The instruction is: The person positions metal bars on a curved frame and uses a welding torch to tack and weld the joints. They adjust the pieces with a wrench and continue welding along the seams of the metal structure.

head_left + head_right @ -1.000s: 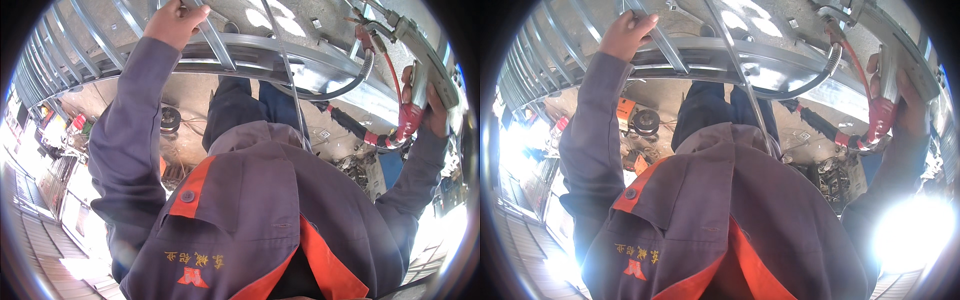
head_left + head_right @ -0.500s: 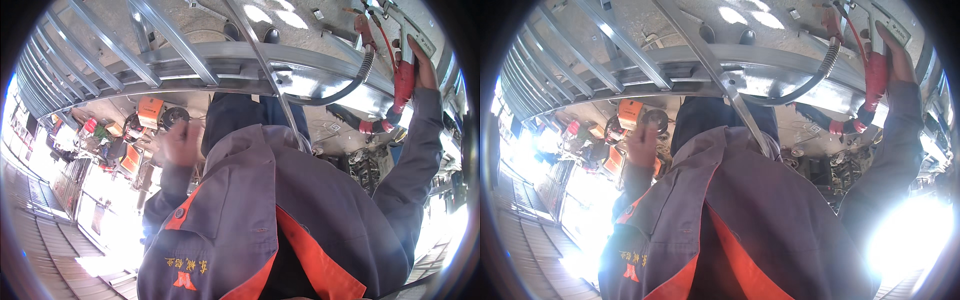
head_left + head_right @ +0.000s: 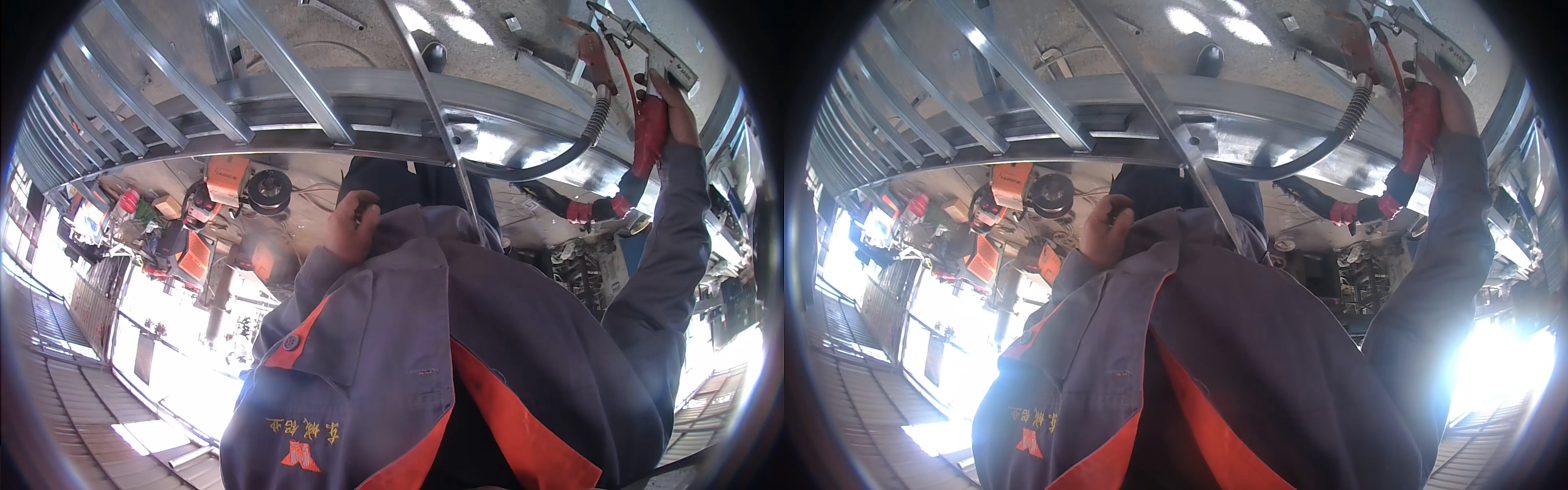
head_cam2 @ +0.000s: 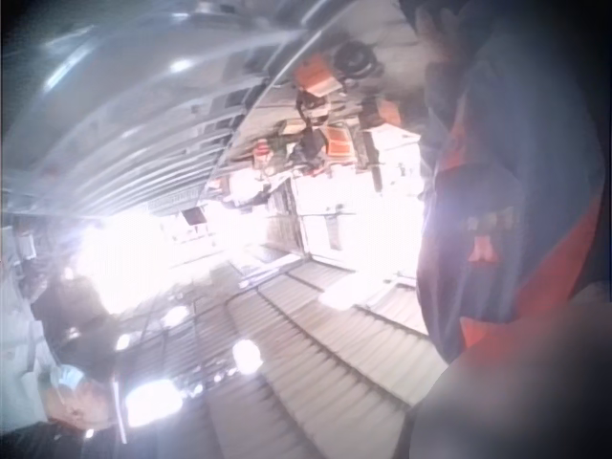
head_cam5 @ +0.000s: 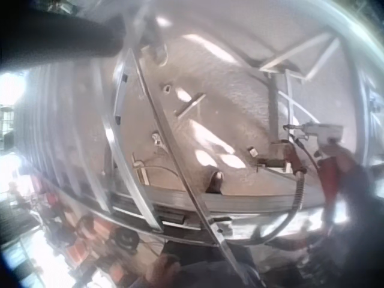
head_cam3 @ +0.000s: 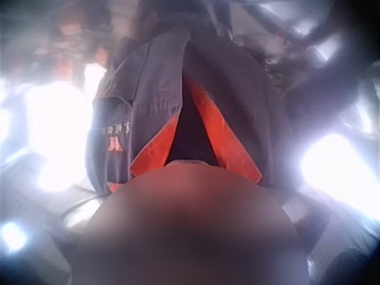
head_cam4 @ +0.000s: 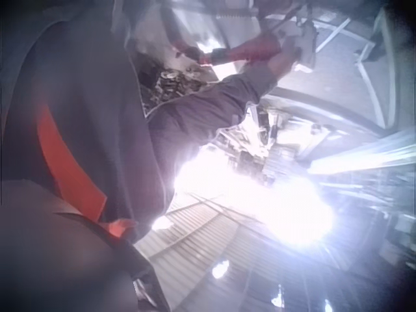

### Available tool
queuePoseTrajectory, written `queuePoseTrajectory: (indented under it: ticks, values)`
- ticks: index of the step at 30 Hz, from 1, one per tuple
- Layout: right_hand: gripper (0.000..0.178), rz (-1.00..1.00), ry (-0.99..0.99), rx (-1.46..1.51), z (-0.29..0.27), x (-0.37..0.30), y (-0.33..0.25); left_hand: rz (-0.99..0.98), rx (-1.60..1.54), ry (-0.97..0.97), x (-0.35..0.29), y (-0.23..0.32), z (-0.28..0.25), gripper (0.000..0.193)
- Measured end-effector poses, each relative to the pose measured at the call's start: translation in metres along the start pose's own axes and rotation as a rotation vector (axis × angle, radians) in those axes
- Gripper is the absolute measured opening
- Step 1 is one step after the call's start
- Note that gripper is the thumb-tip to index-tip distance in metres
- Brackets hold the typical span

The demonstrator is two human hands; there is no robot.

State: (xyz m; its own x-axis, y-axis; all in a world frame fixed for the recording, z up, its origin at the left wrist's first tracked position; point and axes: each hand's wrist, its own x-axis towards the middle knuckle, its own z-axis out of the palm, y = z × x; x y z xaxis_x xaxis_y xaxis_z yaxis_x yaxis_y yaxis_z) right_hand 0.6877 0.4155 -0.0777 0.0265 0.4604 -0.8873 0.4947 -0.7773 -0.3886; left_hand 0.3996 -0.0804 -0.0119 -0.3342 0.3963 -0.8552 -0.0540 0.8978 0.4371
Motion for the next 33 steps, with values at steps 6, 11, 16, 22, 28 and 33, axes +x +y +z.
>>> queuePoseTrajectory:
  ticks: [6,11,16,22,28,33]
  values:
    - [0.036,-0.050,-0.066,0.016,-0.003,0.022,0.010,-0.031,-0.024,-0.014,-0.005,-0.017,0.003,0.025]
    - [0.032,-0.010,-0.099,-0.051,-0.002,0.041,0.011,0.004,-0.040,-0.001,-0.012,-0.029,0.003,0.029]
    - [0.032,-0.109,-0.070,-0.107,-0.006,0.059,0.025,0.043,-0.076,0.022,-0.023,-0.044,0.001,0.030]
    - [0.050,-0.227,-0.017,-0.480,-0.024,0.057,0.042,0.015,-0.169,0.032,-0.033,-0.078,0.001,0.030]
    - [0.079,-0.432,0.323,-0.681,-0.030,0.010,0.067,0.062,-0.252,0.105,-0.039,-0.149,0.000,0.029]
    - [0.067,-0.777,0.441,-0.645,-0.003,-0.079,0.084,-0.046,-0.417,0.170,-0.040,-0.242,-0.003,0.029]
